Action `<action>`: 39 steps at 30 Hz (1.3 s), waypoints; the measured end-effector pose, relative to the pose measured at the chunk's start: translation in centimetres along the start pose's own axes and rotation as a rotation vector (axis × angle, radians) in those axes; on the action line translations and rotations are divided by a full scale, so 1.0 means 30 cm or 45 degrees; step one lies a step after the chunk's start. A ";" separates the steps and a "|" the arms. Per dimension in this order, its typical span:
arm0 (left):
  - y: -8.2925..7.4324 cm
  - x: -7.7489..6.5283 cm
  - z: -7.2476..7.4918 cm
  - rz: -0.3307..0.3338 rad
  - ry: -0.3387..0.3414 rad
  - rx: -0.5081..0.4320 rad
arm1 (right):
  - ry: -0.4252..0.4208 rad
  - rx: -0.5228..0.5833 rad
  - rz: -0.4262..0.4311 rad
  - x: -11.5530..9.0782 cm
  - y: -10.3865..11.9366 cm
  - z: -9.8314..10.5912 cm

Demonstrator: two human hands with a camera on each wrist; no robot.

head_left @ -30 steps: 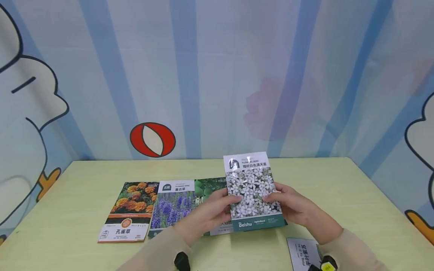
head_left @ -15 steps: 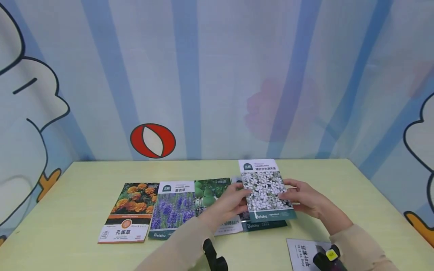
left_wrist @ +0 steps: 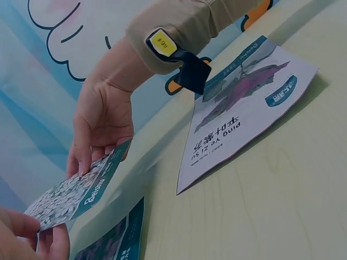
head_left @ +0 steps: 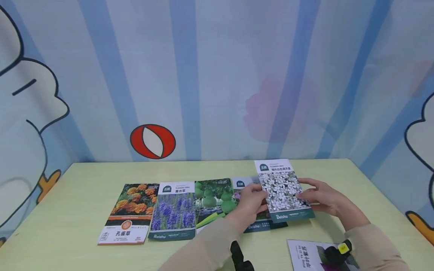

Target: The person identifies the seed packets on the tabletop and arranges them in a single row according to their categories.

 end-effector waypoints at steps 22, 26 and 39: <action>0.044 0.005 -0.082 -0.082 -0.045 0.010 | -0.168 -0.277 -0.067 -0.010 -0.040 0.108; 0.046 0.007 -0.089 -0.038 -0.021 0.023 | -0.197 -0.321 -0.080 -0.011 -0.041 0.120; 0.036 -0.002 -0.092 0.072 0.053 0.048 | -0.292 -0.360 -0.101 0.004 -0.060 0.126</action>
Point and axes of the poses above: each hand's wrist, its own x-axis towards the middle knuckle, its own z-axis out of the back of the hand, y = z × x, the point moved 5 cm from there along x, towards the middle knuckle, and after that the axes turned 8 degrees about -z, right-handed, at the moved point
